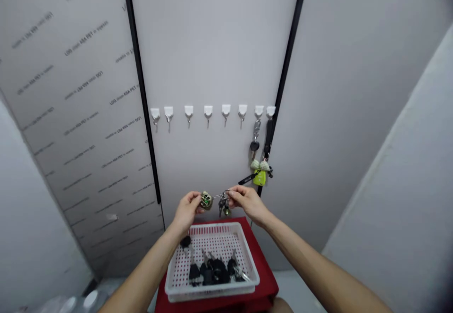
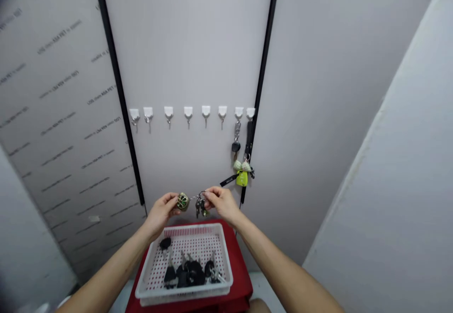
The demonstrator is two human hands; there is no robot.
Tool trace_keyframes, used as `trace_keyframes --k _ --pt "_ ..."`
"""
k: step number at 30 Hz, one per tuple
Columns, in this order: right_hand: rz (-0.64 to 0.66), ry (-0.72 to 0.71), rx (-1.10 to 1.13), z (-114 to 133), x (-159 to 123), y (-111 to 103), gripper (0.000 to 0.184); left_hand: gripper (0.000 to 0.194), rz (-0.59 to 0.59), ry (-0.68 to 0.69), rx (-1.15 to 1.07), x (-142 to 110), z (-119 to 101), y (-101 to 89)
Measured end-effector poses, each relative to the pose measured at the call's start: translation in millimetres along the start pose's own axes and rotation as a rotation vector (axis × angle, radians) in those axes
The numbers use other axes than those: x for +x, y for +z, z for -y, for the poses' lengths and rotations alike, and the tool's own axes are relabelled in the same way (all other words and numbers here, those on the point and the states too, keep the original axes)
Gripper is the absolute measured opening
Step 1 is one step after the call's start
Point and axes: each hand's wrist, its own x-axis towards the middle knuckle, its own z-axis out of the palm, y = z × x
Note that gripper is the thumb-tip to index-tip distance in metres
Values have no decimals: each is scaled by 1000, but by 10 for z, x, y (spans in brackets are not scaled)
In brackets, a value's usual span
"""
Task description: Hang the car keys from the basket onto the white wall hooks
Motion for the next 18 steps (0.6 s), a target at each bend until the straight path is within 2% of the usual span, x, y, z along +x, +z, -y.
trace_keyframes --k 3,6,9,13,18 --pt "-106 -130 -8 366 192 -98 17 13 38 62 37 31 -225 164" --pt "-231 -290 -17 738 402 -198 13 14 128 118 112 22 -447 348" --pt "-344 -386 -8 1064 614 -289 8 13 193 140 182 4 -559 475" --pt "-467 -397 -18 1335 867 -370 4 13 211 123 227 0 -513 506" --pt "-569 -317 -105 1362 1083 -398 5 13 192 63 317 26 -265 364"
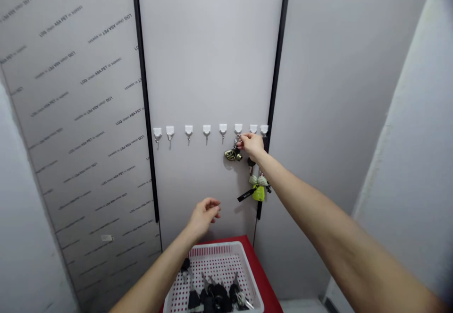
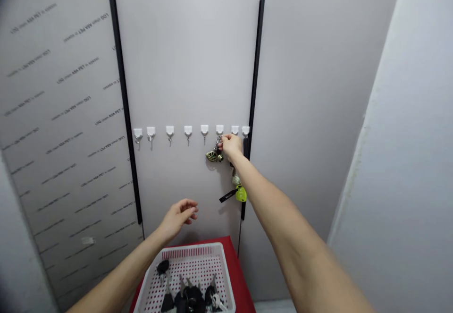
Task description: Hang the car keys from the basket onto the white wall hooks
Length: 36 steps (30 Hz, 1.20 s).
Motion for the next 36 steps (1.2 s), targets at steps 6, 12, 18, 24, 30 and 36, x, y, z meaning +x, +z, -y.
trace_keyframes --k 6,12,18,24,30,36 --pt "-87 -166 -253 -202 -125 -82 19 16 25 39 283 -163 581 -128" --pt "335 -322 -583 -821 -1062 -278 24 28 223 -22 701 -536 1161 -209" --pt "1239 -60 -785 -1557 -2194 -300 27 23 334 8 887 -620 1323 -209" --pt "1164 -110 -802 -1774 -2334 -258 28 20 267 19 859 -626 1368 -209" --pt "917 -139 -714 -1698 -2240 -272 17 19 266 8 867 -644 1339 -201" --pt "811 -39 -549 -1589 -2215 -214 15 20 210 28 637 -599 1244 -80"
